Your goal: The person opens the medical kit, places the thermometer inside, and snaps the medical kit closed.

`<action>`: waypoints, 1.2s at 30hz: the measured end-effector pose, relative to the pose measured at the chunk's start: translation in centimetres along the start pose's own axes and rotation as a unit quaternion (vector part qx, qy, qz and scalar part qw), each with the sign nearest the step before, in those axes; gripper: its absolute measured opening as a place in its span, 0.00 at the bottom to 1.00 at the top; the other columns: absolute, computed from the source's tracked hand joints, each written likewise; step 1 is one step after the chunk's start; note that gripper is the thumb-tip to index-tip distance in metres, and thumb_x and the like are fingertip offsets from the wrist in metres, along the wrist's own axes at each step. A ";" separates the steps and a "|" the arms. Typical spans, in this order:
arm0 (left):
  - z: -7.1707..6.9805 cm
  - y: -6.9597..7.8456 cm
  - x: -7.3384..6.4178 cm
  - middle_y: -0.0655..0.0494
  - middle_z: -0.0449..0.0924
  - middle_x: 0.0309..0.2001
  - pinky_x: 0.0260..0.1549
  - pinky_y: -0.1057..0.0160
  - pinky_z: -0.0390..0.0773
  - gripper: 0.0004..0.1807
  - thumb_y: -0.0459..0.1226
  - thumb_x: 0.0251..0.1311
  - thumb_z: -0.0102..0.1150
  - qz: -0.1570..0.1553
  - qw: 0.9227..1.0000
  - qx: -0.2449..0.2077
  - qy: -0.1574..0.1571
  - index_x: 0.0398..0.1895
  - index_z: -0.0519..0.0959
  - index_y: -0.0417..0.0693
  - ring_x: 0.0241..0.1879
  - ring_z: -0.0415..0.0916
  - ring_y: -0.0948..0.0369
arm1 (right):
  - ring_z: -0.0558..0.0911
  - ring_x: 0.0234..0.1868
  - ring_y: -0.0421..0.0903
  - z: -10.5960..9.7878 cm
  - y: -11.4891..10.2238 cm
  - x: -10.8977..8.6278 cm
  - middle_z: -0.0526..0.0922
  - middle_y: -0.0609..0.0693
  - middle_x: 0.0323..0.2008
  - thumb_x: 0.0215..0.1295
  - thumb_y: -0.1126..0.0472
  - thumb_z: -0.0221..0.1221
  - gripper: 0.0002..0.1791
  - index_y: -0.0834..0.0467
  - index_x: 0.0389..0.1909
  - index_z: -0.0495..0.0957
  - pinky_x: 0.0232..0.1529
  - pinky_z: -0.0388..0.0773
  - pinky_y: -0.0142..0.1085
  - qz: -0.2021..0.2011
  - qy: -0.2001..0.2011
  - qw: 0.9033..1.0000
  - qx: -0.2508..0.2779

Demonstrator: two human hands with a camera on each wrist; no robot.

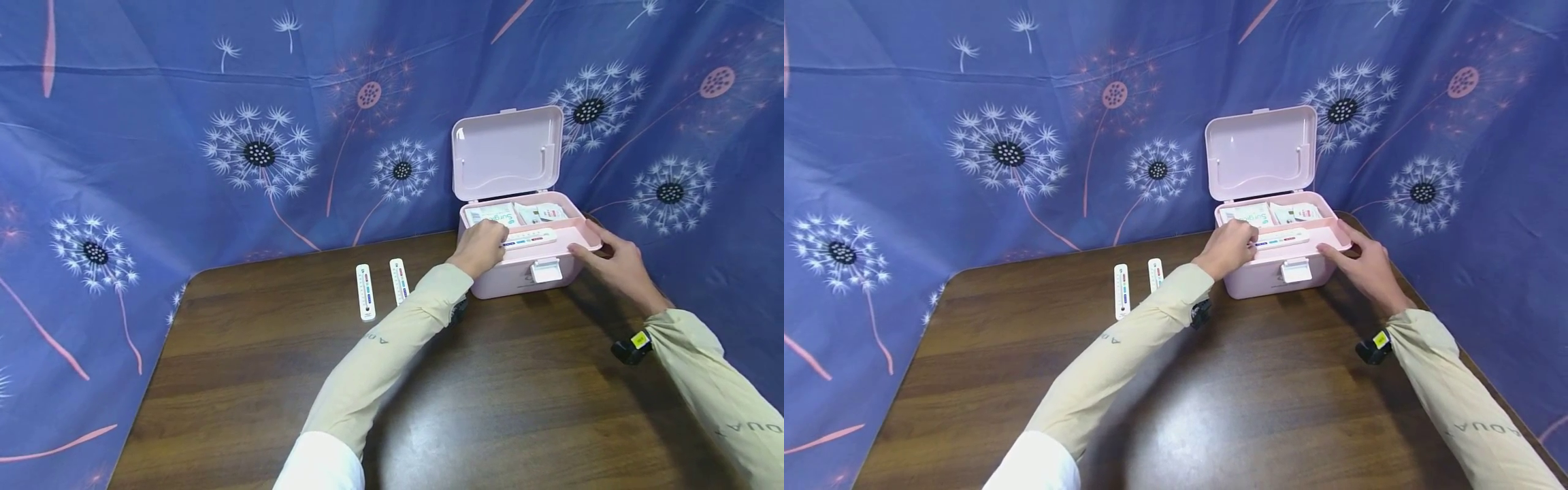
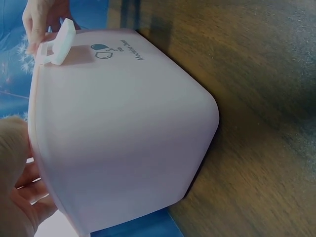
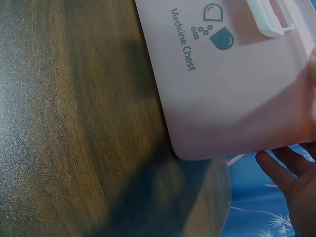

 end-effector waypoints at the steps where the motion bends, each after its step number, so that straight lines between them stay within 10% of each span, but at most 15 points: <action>1: 0.0 0.0 0.0 0.59 0.78 0.29 0.30 0.67 0.73 0.05 0.32 0.55 0.58 0.002 1.000 0.001 0.003 0.24 0.77 0.49 0.30 0.72 0.65 | 0.68 0.32 0.34 0.0 0.0 0.0 0.72 0.69 0.56 0.59 0.51 0.64 0.39 0.54 0.69 0.60 0.28 0.63 0.18 0.000 0.001 1.000 -0.001; 25: -2.6 0.6 -1.8 0.60 0.79 0.36 0.33 0.69 0.75 0.10 0.38 0.57 0.59 0.009 0.996 -0.047 0.078 0.42 0.83 0.51 0.39 0.76 0.65 | 0.67 0.34 0.36 0.1 -0.1 -0.1 0.70 0.67 0.60 0.58 0.52 0.64 0.38 0.53 0.69 0.61 0.30 0.62 0.18 -0.008 0.015 1.000 0.007; 36: -3.0 -0.3 -3.7 0.60 0.80 0.39 0.27 0.69 0.74 0.11 0.39 0.56 0.60 -0.046 0.986 -0.111 0.117 0.42 0.84 0.52 0.37 0.76 0.66 | 0.68 0.36 0.32 -0.1 0.0 -0.2 0.69 0.66 0.60 0.58 0.53 0.64 0.37 0.53 0.68 0.62 0.31 0.62 0.15 -0.011 0.023 0.999 0.019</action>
Point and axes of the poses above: each hand's wrist, its own x-axis towards the middle knuckle, its own z-axis out of the palm, y = z × x, the point moved 7 cm from there along x, towards the middle knuckle
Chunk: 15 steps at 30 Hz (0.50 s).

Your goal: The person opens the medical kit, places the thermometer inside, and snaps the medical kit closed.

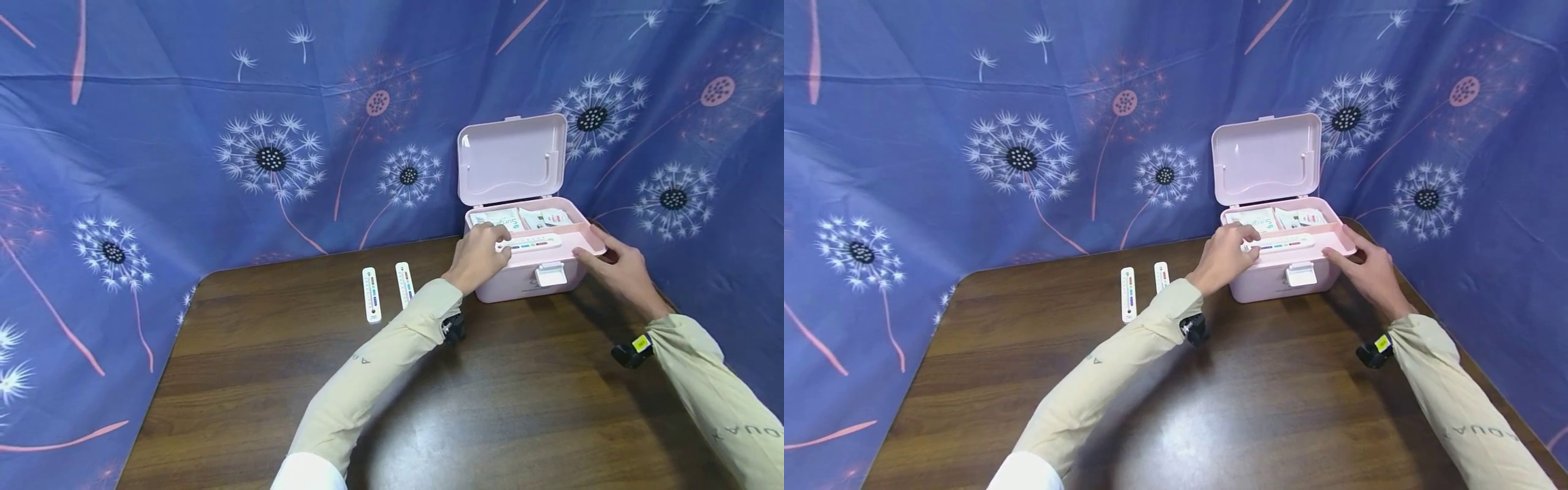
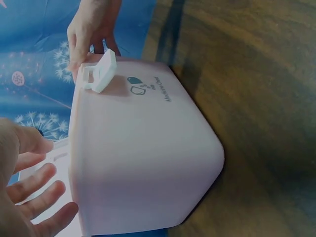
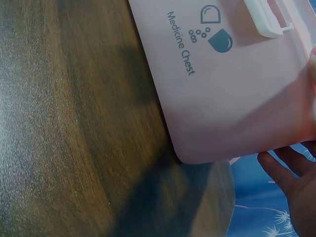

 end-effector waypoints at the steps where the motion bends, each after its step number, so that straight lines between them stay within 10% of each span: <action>1: 0.0 -0.2 -0.2 0.60 0.80 0.39 0.27 0.68 0.75 0.11 0.39 0.56 0.60 -0.007 1.000 -0.005 0.005 0.42 0.84 0.52 0.37 0.76 0.66 | 0.68 0.36 0.32 0.0 0.1 0.0 0.69 0.66 0.61 0.58 0.53 0.64 0.37 0.53 0.68 0.62 0.32 0.62 0.15 0.001 0.001 1.000 -0.001; 15: -0.4 -1.4 -2.3 0.58 0.78 0.40 0.31 0.67 0.74 0.08 0.38 0.54 0.61 -0.051 0.996 -0.060 0.051 0.38 0.83 0.53 0.42 0.74 0.64 | 0.67 0.36 0.33 0.0 0.5 0.1 0.67 0.67 0.62 0.60 0.51 0.63 0.38 0.54 0.70 0.60 0.32 0.61 0.15 0.001 -0.015 1.000 -0.019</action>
Point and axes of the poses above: each hand's wrist, its own x-axis towards the middle knuckle, its own z-axis out of the palm, y = z × x, the point moved 7 cm from there along x, towards the middle knuckle
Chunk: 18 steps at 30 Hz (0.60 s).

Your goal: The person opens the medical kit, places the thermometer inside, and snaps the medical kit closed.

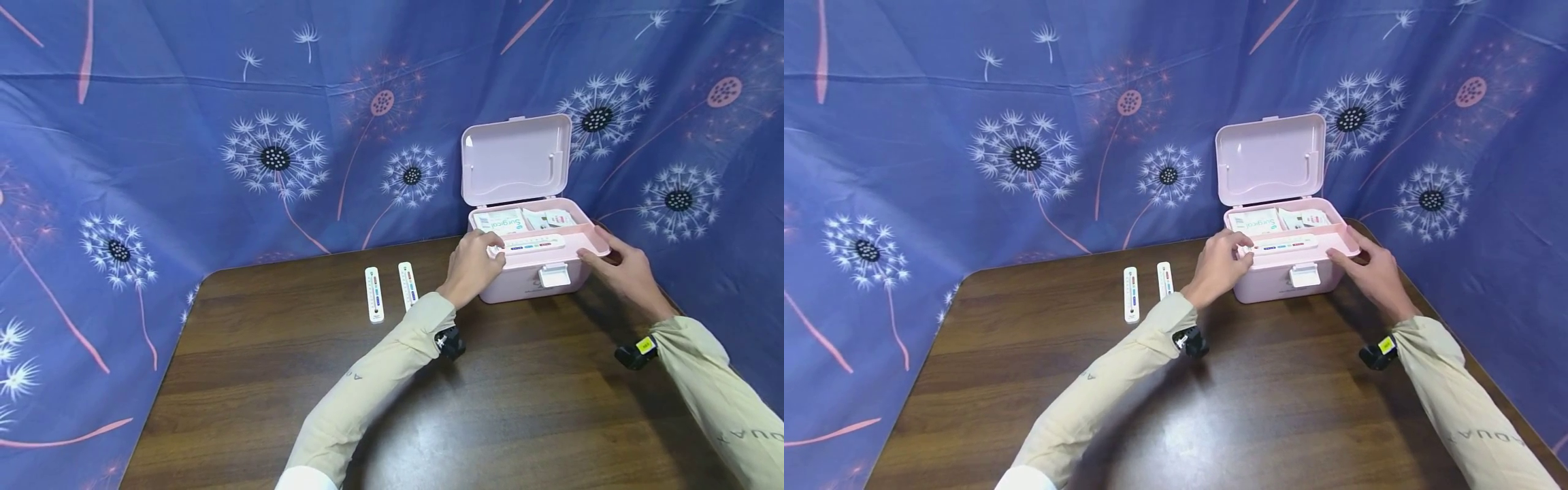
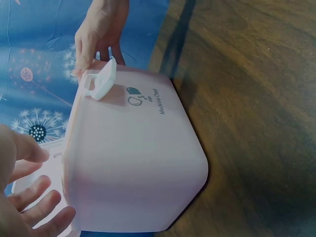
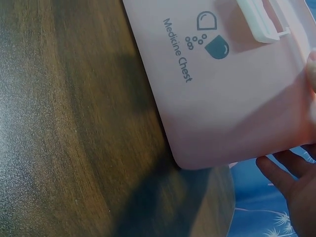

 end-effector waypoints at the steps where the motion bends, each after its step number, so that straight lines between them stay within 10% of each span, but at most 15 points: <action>1: 0.0 -0.1 -0.1 0.58 0.77 0.40 0.31 0.67 0.73 0.09 0.38 0.54 0.61 -0.002 1.000 -0.003 0.002 0.38 0.83 0.52 0.41 0.73 0.63 | 0.67 0.37 0.34 0.0 0.0 0.0 0.68 0.67 0.61 0.60 0.52 0.63 0.38 0.55 0.69 0.60 0.32 0.61 0.15 -0.001 0.001 1.000 0.000; 18: -0.4 -3.1 -1.6 0.58 0.78 0.41 0.32 0.63 0.74 0.10 0.39 0.53 0.62 -0.069 0.997 -0.026 0.029 0.40 0.83 0.53 0.43 0.75 0.62 | 0.67 0.37 0.32 -0.1 -0.6 -0.2 0.68 0.69 0.60 0.60 0.52 0.62 0.38 0.59 0.69 0.60 0.32 0.61 0.16 0.003 -0.004 1.000 0.006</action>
Point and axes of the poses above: each hand's wrist, its own x-axis towards the middle knuckle, its own z-axis out of the palm, y = z × x, the point moved 7 cm from there along x, towards the middle knuckle
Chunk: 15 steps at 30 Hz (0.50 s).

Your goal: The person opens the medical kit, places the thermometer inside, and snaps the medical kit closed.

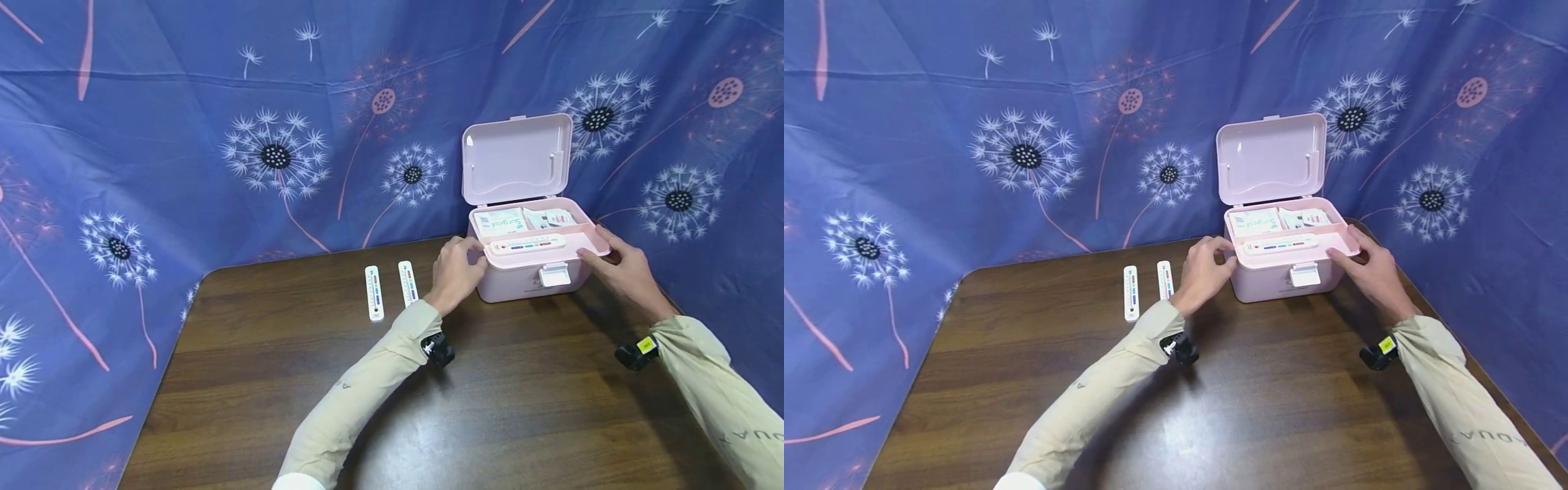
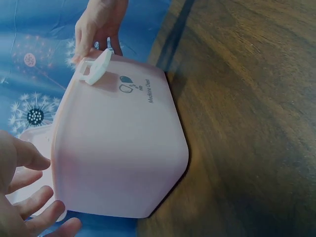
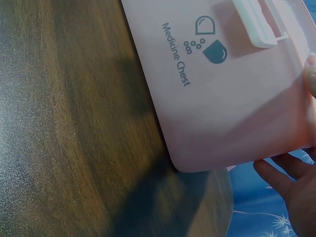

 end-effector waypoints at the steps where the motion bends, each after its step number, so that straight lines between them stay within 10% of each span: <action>1: -0.1 -0.1 0.0 0.59 0.78 0.41 0.31 0.63 0.74 0.10 0.40 0.54 0.62 -0.002 1.000 -0.001 0.002 0.40 0.83 0.53 0.42 0.75 0.63 | 0.67 0.37 0.32 0.0 0.0 0.0 0.68 0.69 0.60 0.60 0.52 0.62 0.38 0.58 0.69 0.60 0.32 0.61 0.16 0.001 0.000 1.000 0.003; 15: 0.0 -1.7 -1.7 0.57 0.79 0.41 0.32 0.61 0.74 0.10 0.39 0.54 0.62 -0.026 0.999 -0.026 0.023 0.41 0.82 0.52 0.42 0.76 0.60 | 0.67 0.41 0.38 0.1 0.1 -0.1 0.66 0.67 0.62 0.61 0.51 0.61 0.38 0.55 0.70 0.59 0.34 0.60 0.16 0.010 -0.003 1.000 0.010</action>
Point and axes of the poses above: each hand's wrist, its own x-axis towards the middle knuckle, its own z-axis out of the palm, y = z × x, the point moved 7 cm from there along x, towards the middle knuckle
